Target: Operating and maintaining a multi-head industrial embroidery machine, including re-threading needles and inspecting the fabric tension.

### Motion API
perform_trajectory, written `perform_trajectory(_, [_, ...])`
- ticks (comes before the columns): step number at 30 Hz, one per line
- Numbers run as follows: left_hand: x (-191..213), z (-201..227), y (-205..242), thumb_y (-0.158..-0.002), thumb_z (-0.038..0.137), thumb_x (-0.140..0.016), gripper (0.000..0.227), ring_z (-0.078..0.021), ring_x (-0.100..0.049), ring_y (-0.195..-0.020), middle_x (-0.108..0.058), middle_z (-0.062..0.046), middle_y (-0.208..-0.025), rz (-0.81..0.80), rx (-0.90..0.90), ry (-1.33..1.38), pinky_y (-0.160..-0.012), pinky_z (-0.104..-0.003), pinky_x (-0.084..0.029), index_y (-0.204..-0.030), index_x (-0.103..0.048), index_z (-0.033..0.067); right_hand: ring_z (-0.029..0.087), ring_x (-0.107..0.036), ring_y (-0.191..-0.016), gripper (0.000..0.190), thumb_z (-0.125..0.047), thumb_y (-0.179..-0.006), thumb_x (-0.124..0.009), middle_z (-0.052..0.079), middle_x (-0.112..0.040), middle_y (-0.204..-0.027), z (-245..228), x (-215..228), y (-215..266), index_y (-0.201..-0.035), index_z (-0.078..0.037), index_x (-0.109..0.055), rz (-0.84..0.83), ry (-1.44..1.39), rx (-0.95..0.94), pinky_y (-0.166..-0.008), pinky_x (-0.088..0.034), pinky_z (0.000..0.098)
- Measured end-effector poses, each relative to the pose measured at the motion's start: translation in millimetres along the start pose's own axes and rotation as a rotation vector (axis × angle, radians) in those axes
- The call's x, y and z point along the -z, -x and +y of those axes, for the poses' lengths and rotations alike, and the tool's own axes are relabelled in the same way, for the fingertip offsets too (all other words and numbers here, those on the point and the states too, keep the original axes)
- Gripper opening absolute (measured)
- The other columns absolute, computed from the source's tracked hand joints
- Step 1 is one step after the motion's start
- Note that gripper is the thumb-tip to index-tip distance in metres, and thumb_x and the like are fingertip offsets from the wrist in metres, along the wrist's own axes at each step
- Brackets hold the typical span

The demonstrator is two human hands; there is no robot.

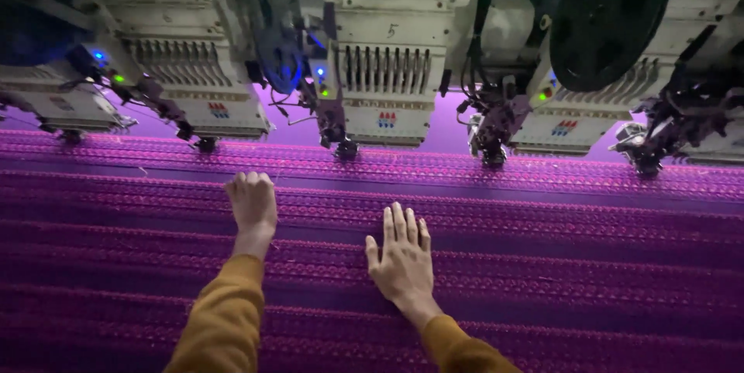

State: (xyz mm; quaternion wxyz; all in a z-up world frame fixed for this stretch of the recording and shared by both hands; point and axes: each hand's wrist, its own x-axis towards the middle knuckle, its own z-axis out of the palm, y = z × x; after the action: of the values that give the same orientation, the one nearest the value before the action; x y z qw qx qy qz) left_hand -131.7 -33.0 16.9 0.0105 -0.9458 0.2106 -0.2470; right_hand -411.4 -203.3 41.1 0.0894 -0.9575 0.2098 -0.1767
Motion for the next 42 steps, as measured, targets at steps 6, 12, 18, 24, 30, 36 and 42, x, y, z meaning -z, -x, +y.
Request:
perform_trajectory(6, [-4, 13, 26, -0.1, 0.029, -0.045, 0.037, -0.0429, -0.069, -0.09, -0.074, -0.022, -0.097, 0.015, 0.305, 0.267, -0.08, -0.058, -0.05, -0.102, -0.066, -0.0014, 0.033, -0.022, -0.153, 0.072, -0.053, -0.104, -0.032, 0.015, -0.027, -0.166, 3, -2, 1, -0.159, -0.007, -0.029, -0.007, -0.015, 0.002, -0.124, -0.01, 0.0509])
perform_trajectory(12, [39, 47, 51, -0.1, 0.032, -0.047, 0.036, -0.039, -0.069, -0.086, -0.074, -0.02, -0.095, -0.091, 0.422, 0.405, -0.08, -0.054, -0.05, -0.097, -0.065, 0.0018, 0.03, -0.007, -0.156, 0.079, -0.057, -0.102, -0.024, 0.012, -0.009, -0.171, 7, 10, -2, -0.162, -0.007, -0.014, -0.206, -0.066, -0.017, -0.125, -0.001, 0.0487])
perform_trajectory(18, [85, 177, 73, -0.103, 0.026, -0.043, 0.029, -0.0308, -0.073, -0.085, -0.069, -0.008, -0.084, -0.181, 0.051, 0.484, -0.077, -0.045, -0.055, -0.092, -0.066, 0.0133, 0.023, -0.032, -0.15, 0.067, -0.053, -0.102, -0.041, 0.003, -0.036, -0.164, 61, 56, -8, -0.159, -0.017, -0.036, -0.282, -0.032, 0.248, -0.112, -0.035, 0.0413])
perform_trajectory(24, [123, 242, 48, -0.106, 0.014, -0.049, 0.021, -0.0338, -0.067, -0.108, -0.071, -0.019, -0.106, -0.235, 0.037, 0.683, -0.095, -0.045, -0.053, -0.106, -0.065, 0.0015, 0.026, -0.048, -0.141, 0.055, -0.039, -0.086, -0.061, 0.006, -0.055, -0.149, 83, 24, -2, -0.135, -0.015, -0.064, 0.045, -0.093, 0.343, -0.102, -0.045, 0.0431])
perform_trajectory(30, [37, 257, 19, -0.095, 0.015, -0.07, 0.015, -0.0261, -0.072, -0.092, -0.071, -0.015, -0.089, -0.248, -0.043, 0.295, -0.073, -0.033, -0.065, -0.093, -0.075, 0.0012, 0.027, -0.046, -0.141, 0.059, -0.034, -0.083, -0.062, 0.009, -0.055, -0.148, 81, 44, -2, -0.136, -0.008, -0.063, 0.0, -0.135, 0.338, -0.104, -0.042, 0.0423])
perform_trajectory(36, [71, 277, 18, -0.097, 0.016, -0.068, 0.017, -0.0236, -0.074, -0.084, -0.072, -0.013, -0.082, -0.266, -0.117, 0.125, -0.072, -0.032, -0.065, -0.089, -0.075, 0.003, 0.029, -0.039, -0.146, 0.056, -0.03, -0.088, -0.058, 0.014, -0.051, -0.15, 82, 51, -2, -0.136, -0.004, -0.062, -0.1, -0.157, 0.336, -0.106, -0.039, 0.0432])
perform_trajectory(42, [14, 288, 6, -0.085, 0.03, -0.061, 0.03, -0.0359, -0.076, -0.082, -0.073, -0.016, -0.081, -0.307, 0.245, 0.569, -0.068, -0.05, -0.065, -0.083, -0.076, 0.0043, 0.03, -0.042, -0.141, 0.048, -0.028, -0.09, -0.057, 0.012, -0.053, -0.143, 86, 45, -1, -0.133, -0.007, -0.063, 0.006, -0.169, 0.383, -0.102, -0.041, 0.0439])
